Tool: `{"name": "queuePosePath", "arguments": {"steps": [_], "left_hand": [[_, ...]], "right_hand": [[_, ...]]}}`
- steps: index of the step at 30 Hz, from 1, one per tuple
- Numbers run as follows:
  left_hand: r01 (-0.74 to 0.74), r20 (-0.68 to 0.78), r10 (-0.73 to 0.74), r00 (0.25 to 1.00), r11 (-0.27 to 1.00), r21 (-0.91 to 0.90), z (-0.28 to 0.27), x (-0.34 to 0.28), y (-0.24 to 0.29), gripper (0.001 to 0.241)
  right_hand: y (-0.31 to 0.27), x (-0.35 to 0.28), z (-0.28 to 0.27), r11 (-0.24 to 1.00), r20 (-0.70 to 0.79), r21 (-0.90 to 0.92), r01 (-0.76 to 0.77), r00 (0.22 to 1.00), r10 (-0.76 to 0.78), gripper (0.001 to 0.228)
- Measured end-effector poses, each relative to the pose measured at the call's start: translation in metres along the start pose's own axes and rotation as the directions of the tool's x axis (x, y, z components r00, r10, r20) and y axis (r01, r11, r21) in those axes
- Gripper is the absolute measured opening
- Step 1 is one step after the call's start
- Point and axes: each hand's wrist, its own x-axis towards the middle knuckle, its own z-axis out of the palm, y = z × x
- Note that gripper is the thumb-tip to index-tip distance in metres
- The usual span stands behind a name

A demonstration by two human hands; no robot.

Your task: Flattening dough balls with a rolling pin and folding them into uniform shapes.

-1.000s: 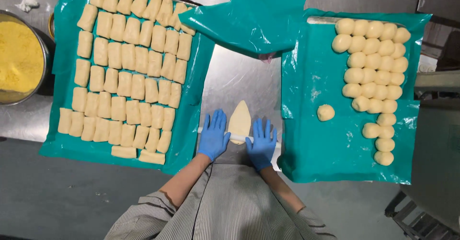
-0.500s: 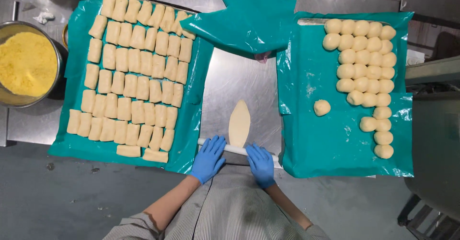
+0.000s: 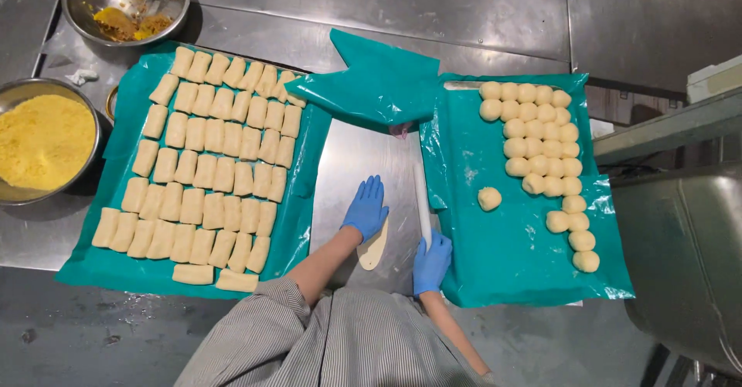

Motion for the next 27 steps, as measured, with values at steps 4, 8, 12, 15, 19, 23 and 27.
{"name": "queuePosePath", "arguments": {"steps": [4, 8, 12, 15, 19, 23, 27], "left_hand": [[-0.066, 0.021, 0.067, 0.998, 0.997, -0.032, -0.017, -0.035, 0.010, 0.075], [-0.118, 0.081, 0.125, 0.989, 0.989, -0.086, -0.013, -0.066, 0.015, 0.076], [-0.147, 0.030, 0.148, 0.988, 0.988, -0.053, -0.024, -0.059, 0.014, 0.071], [-0.158, 0.002, 0.158, 0.987, 0.987, -0.027, -0.027, -0.058, 0.007, 0.071], [-0.197, 0.036, 0.199, 0.979, 0.980, -0.039, -0.032, -0.086, -0.003, 0.072], [-0.226, 0.160, 0.249, 0.955, 0.963, -0.148, -0.071, -0.111, 0.006, 0.082], [-0.264, 0.192, 0.286, 0.939, 0.956, -0.128, -0.067, -0.116, 0.002, 0.089]], "right_hand": [[-0.014, -0.003, -0.021, 0.969, -0.172, -0.161, 0.188, 0.961, -0.215, 0.051], [-0.004, -0.009, 0.006, 0.914, -0.032, -0.030, 0.405, 0.913, -0.406, 0.048], [-0.023, 0.012, 0.038, 0.838, 0.149, 0.195, 0.510, 0.829, -0.539, 0.051], [-0.068, 0.030, 0.026, 0.803, 0.228, 0.262, 0.535, 0.774, -0.591, 0.062], [-0.056, 0.022, 0.025, 0.764, 0.322, 0.316, 0.563, 0.693, -0.645, 0.057], [-0.036, -0.002, 0.004, 0.719, 0.349, 0.288, 0.632, 0.630, -0.694, 0.065], [-0.042, -0.014, -0.003, 0.715, 0.468, 0.164, 0.680, 0.584, -0.663, 0.093]]}}
